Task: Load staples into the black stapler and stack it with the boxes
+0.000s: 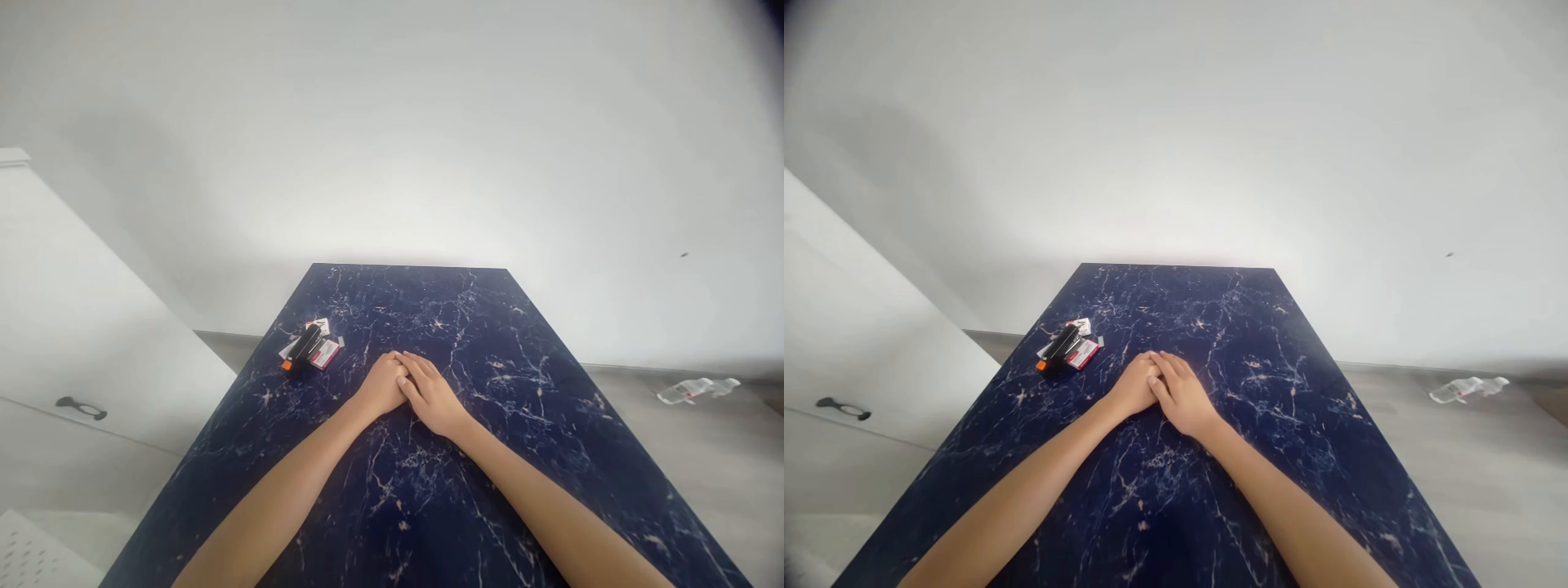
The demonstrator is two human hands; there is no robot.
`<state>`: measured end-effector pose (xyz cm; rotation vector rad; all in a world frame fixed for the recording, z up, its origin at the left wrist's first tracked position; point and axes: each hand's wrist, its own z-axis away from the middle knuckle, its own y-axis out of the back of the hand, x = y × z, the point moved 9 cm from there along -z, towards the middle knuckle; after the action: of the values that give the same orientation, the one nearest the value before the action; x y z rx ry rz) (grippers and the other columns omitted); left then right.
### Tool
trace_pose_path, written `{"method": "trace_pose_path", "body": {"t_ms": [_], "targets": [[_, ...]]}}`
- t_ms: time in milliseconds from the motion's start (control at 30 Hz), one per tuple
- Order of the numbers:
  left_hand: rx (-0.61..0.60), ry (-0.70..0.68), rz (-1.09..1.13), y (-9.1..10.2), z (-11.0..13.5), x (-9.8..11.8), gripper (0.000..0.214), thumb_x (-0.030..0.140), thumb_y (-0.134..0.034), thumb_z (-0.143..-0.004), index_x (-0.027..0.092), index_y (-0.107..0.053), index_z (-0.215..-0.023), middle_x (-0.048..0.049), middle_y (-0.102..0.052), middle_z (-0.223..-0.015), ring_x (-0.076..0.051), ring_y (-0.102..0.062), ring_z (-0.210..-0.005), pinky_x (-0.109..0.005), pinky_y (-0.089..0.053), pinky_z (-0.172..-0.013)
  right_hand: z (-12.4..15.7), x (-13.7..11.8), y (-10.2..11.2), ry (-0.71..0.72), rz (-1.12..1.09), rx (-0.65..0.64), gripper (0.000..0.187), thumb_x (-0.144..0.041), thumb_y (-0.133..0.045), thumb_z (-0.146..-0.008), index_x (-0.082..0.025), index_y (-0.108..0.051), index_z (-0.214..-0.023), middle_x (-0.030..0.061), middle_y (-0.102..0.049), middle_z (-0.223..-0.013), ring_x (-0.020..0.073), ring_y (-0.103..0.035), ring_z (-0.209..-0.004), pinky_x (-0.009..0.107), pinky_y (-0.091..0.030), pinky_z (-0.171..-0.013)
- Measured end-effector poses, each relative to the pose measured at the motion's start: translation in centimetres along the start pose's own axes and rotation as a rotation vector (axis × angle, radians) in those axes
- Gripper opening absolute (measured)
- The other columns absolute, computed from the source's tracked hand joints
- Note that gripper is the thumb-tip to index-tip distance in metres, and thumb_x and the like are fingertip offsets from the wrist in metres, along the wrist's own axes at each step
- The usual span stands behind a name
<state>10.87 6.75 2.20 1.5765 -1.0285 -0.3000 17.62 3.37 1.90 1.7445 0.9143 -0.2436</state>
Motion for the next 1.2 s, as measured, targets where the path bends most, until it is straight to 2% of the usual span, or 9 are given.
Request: {"method": "trace_pose_path", "body": {"t_ms": [400,533,667,767,867,900,967,1033,1200], "targets": [[0.059,0.002,0.010,0.0,0.4,0.0,0.016,0.018,-0.060,-0.089,0.018,-0.076,-0.095,-0.0102,-0.075,-0.097,-0.026,-0.065,-0.099,-0.038,-0.050,-0.091,0.2,-0.3,-0.3,0.017,0.032,-0.007,0.048,-0.041,-0.038,-0.107,-0.027,-0.044,-0.153,0.0108,-0.052,-0.152,0.0282,-0.045,-0.143,0.053,-0.037,-0.120],[0.082,-0.014,0.030,0.0,1.0,0.3,0.013,0.018,-0.062,-0.086,0.020,-0.076,-0.086,-0.0077,-0.076,-0.092,-0.024,-0.067,-0.095,-0.036,-0.050,-0.089,0.2,-0.5,-0.4,0.025,0.040,-0.013,0.048,-0.042,-0.040,-0.106,-0.027,-0.047,-0.152,0.0101,-0.053,-0.151,0.0292,-0.046,-0.142,0.053,-0.037,-0.119],[0.196,0.033,0.043,1.9,1.9,-0.4,0.008,0.021,-0.067,-0.081,0.022,-0.073,-0.075,-0.0044,-0.075,-0.079,-0.023,-0.069,-0.086,-0.037,-0.048,-0.093,0.3,-0.4,-0.3,0.005,-0.036,-0.031,0.049,-0.044,-0.042,-0.106,-0.028,-0.045,-0.152,0.0082,-0.059,-0.145,0.0275,-0.055,-0.133,0.048,-0.045,-0.113],[0.378,0.159,0.050,6.8,2.9,-3.8,0.018,0.024,-0.057,-0.090,0.022,-0.074,-0.083,-0.0046,-0.076,-0.081,-0.022,-0.070,-0.087,-0.039,-0.046,-0.097,0.3,-0.2,-0.2,-0.016,-0.073,-0.033,0.042,-0.042,-0.038,-0.108,-0.026,-0.056,-0.143,0.0073,-0.067,-0.134,0.0254,-0.062,-0.124,0.046,-0.049,-0.108],[0.605,0.389,0.107,14.0,5.3,-10.2,0.038,0.027,-0.036,-0.101,0.019,-0.072,-0.111,-0.0100,-0.077,-0.104,-0.025,-0.070,-0.102,-0.041,-0.048,-0.096,0.1,-1.0,-0.4,0.052,-0.030,-0.051,0.037,-0.038,-0.039,-0.108,-0.025,-0.070,-0.123,0.0071,-0.071,-0.127,0.0258,-0.061,-0.125,0.047,-0.047,-0.110],[0.703,0.538,0.255,16.0,6.8,-13.3,0.033,0.034,-0.043,-0.099,0.021,-0.072,-0.110,-0.0077,-0.077,-0.108,-0.024,-0.070,-0.104,-0.039,-0.049,-0.096,0.0,-1.2,-0.4,0.074,-0.017,-0.056,0.037,-0.038,-0.040,-0.108,-0.025,-0.073,-0.119,0.0072,-0.071,-0.126,0.0262,-0.060,-0.125,0.047,-0.047,-0.110],[0.709,0.602,0.332,18.5,8.2,-17.2,0.033,0.041,-0.053,-0.095,0.023,-0.072,-0.114,-0.0061,-0.073,-0.124,-0.026,-0.065,-0.119,-0.039,-0.047,-0.103,-0.1,-1.5,-0.4,0.092,-0.007,-0.054,0.036,-0.036,-0.042,-0.107,-0.025,-0.075,-0.113,0.0072,-0.072,-0.125,0.0264,-0.061,-0.123,0.048,-0.048,-0.109],[0.627,0.612,0.442,18.4,9.1,-20.0,0.040,0.046,-0.057,-0.091,0.023,-0.071,-0.120,-0.0049,-0.069,-0.133,-0.027,-0.063,-0.124,-0.038,-0.046,-0.107,-0.2,-1.5,-0.3,0.086,-0.011,-0.041,0.035,-0.035,-0.043,-0.107,-0.025,-0.076,-0.110,0.0069,-0.073,-0.124,0.0263,-0.062,-0.121,0.048,-0.049,-0.107],[0.442,0.650,0.635,13.1,10.0,-23.0,0.060,0.061,-0.048,-0.092,0.017,-0.069,-0.127,-0.0099,-0.067,-0.137,-0.029,-0.063,-0.125,-0.038,-0.049,-0.106,-0.4,-0.6,-0.4,0.035,-0.024,-0.037,0.027,-0.031,-0.051,-0.103,-0.025,-0.077,-0.109,0.0065,-0.073,-0.123,0.0264,-0.063,-0.120,0.049,-0.050,-0.107]]}}
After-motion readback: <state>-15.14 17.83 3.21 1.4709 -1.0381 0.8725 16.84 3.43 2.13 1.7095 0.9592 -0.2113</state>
